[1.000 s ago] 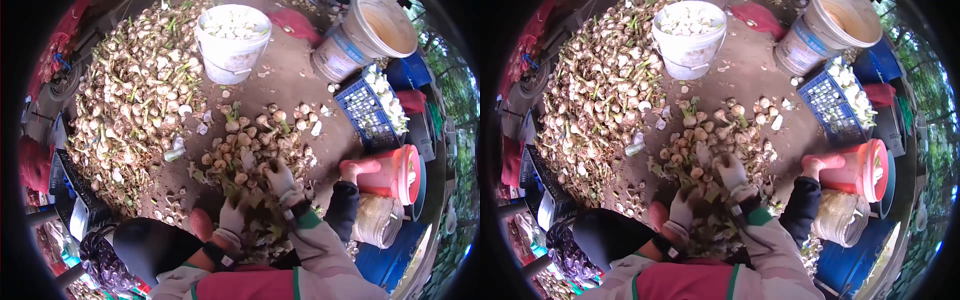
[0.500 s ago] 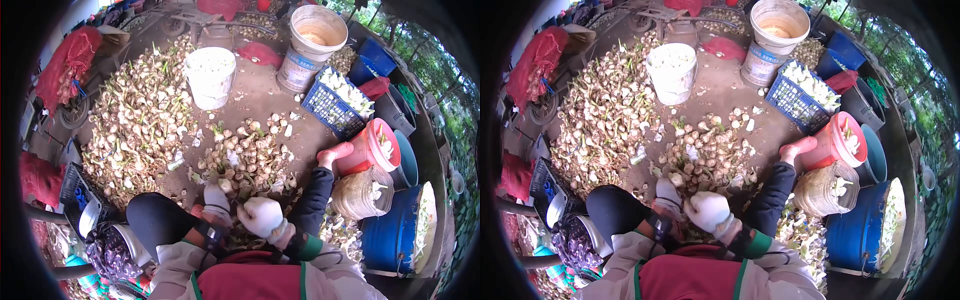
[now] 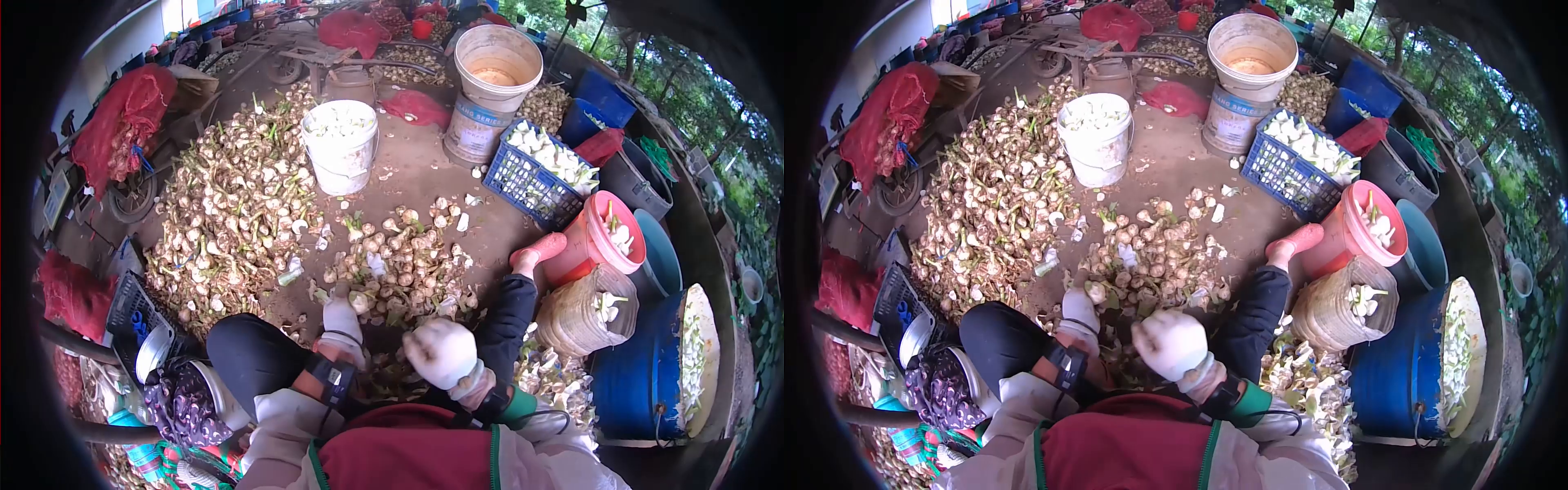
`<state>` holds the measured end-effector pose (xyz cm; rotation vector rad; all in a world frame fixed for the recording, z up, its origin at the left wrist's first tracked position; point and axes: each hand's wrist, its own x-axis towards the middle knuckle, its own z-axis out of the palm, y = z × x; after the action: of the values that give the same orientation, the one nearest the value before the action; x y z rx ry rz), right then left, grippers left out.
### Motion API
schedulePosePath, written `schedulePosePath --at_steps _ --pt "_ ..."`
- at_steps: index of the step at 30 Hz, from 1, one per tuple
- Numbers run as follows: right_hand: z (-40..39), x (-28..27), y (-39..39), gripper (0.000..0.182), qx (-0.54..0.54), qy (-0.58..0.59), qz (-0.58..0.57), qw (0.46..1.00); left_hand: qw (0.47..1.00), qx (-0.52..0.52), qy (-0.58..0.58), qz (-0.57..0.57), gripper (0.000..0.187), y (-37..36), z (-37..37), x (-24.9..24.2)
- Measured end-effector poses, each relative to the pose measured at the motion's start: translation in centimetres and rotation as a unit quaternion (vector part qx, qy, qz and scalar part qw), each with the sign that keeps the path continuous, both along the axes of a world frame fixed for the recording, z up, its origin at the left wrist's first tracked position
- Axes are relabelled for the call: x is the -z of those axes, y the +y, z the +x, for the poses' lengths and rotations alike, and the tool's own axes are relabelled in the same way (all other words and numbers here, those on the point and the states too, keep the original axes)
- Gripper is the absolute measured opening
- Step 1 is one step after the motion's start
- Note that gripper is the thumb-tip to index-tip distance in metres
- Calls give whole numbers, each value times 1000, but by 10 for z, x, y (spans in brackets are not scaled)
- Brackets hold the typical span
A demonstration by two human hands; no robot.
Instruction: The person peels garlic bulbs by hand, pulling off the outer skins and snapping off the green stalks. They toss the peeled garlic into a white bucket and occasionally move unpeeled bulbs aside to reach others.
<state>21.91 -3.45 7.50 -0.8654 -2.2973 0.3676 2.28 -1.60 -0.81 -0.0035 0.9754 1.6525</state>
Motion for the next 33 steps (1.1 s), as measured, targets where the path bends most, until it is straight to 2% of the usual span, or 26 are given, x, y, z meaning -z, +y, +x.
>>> schedulePosePath --at_steps 1,2,3,4,6,7,8,10,12,13,14,16,17,18,20,21,22,24,25,26,27,28,29,30,32,33 --pt "1 4 8 17 20 38 9 999 1000 2 0 0 26 -1 3 6" --pt "3 7 16 22 42 74 16 996 983 65 149 81 29 -7 9 19" --pt "-1 -6 18 42 56 67 14 996 978 107 113 141 33 -9 25 -2" --pt "-1 -5 20 50 15 42 -48 998 966 152 76 196 37 -11 41 -23" --pt "-2 10 23 51 -22 67 -90 993 968 181 -17 173 35 -2 55 -19" --pt "1 12 26 47 -10 102 -71 992 958 203 64 192 33 0 52 -12" --pt "3 13 24 41 37 163 -74 983 951 226 46 208 27 -2 46 -7" --pt "8 10 33 35 101 57 65 991 942 248 27 224 21 -4 41 -9" --pt "6 10 29 32 71 -3 177 982 899 318 212 214 12 -10 42 -8" --pt "6 10 29 33 52 -11 173 983 952 262 65 145 9 -14 49 -36" --pt "6 7 30 33 50 -10 174 983 952 260 66 146 9 -14 52 -38" --pt "4 -3 31 28 -17 136 51 989 968 178 109 140 9 -15 55 -45" --pt "4 -9 23 19 43 215 -181 959 967 155 108 173 14 -20 59 -50" --pt "8 11 36 25 -12 432 -529 730 933 200 261 144 22 -27 59 -53" --pt "12 40 55 33 -24 490 -639 592 843 209 452 203 26 -30 74 -45" --pt "16 36 51 35 17 391 -575 718 834 243 469 159 27 -26 68 -44" --pt "7 16 37 37 47 326 -471 818 873 226 416 121 27 -18 58 -39" --pt "-6 9 21 48 2 244 -223 944 877 217 399 158 26 -12 38 -42" --pt "-10 15 25 63 20 205 -204 957 840 246 451 174 22 -16 42 -48" --pt "-11 15 28 47 1 336 -446 830 776 253 533 223 26 -22 48 -49" --pt "-7 21 37 42 45 309 -491 813 847 298 399 186 29 -25 48 -42" --pt "-1 25 47 45 83 281 -530 796 897 329 258 146 33 -22 44 -34" --pt "3 27 46 57 66 298 -571 762 922 226 263 170 32 -14 28 -27" --pt "3 28 42 50 71 360 -603 709 950 147 206 185 32 -8 2 -29" --pt "-3 28 42 49 42 415 -578 702 972 126 -32 198 30 -14 -12 -73" --pt "-6 39 47 43 34 381 -555 739 968 147 -56 197 30 -19 0 -87"
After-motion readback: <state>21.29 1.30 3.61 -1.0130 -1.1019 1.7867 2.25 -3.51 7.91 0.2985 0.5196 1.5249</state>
